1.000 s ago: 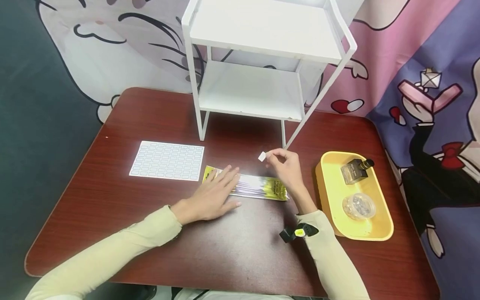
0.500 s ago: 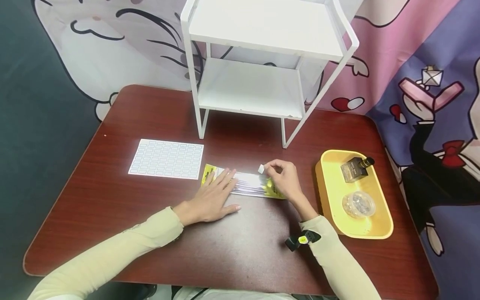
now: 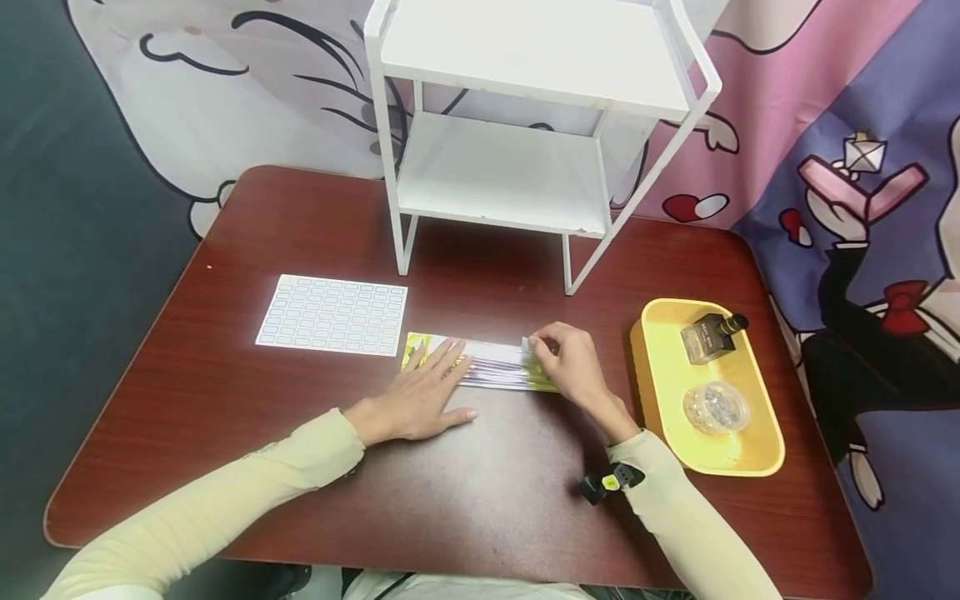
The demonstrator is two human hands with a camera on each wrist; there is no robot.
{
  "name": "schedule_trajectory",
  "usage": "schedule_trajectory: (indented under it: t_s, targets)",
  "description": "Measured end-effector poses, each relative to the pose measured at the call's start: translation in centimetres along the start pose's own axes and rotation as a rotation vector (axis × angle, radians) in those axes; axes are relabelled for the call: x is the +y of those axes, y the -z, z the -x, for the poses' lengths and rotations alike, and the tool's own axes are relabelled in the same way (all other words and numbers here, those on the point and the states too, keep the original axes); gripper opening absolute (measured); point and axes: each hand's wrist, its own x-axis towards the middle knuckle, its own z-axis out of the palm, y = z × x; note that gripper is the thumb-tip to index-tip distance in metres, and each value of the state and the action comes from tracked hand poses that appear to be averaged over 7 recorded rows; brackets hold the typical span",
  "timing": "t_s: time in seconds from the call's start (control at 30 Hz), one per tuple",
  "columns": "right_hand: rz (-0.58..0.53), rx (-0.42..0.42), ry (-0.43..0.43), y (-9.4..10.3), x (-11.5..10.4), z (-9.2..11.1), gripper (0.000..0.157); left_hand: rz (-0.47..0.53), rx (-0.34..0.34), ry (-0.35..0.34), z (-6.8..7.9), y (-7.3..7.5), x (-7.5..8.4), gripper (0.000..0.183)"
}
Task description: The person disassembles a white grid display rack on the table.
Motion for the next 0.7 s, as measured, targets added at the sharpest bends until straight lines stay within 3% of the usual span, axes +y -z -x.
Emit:
schedule_trajectory:
  t_s: [0.17,0.5,0.7]
  targets:
    - [0.074,-0.007,0.066,-0.33,-0.28,0.15,0.008,-0.002,-0.010,0.001,-0.06,0.27,0.08,0.082]
    - [0.109,-0.010,0.035,-0.70,-0.68,0.74,0.008,0.006,-0.019,-0.005,-0.31,0.24,-0.02,0.080]
    - [0.235,-0.001,0.089,-0.99,-0.90,0.98,0.006,0.012,-0.029,0.002,-0.29,0.43,0.08,0.078]
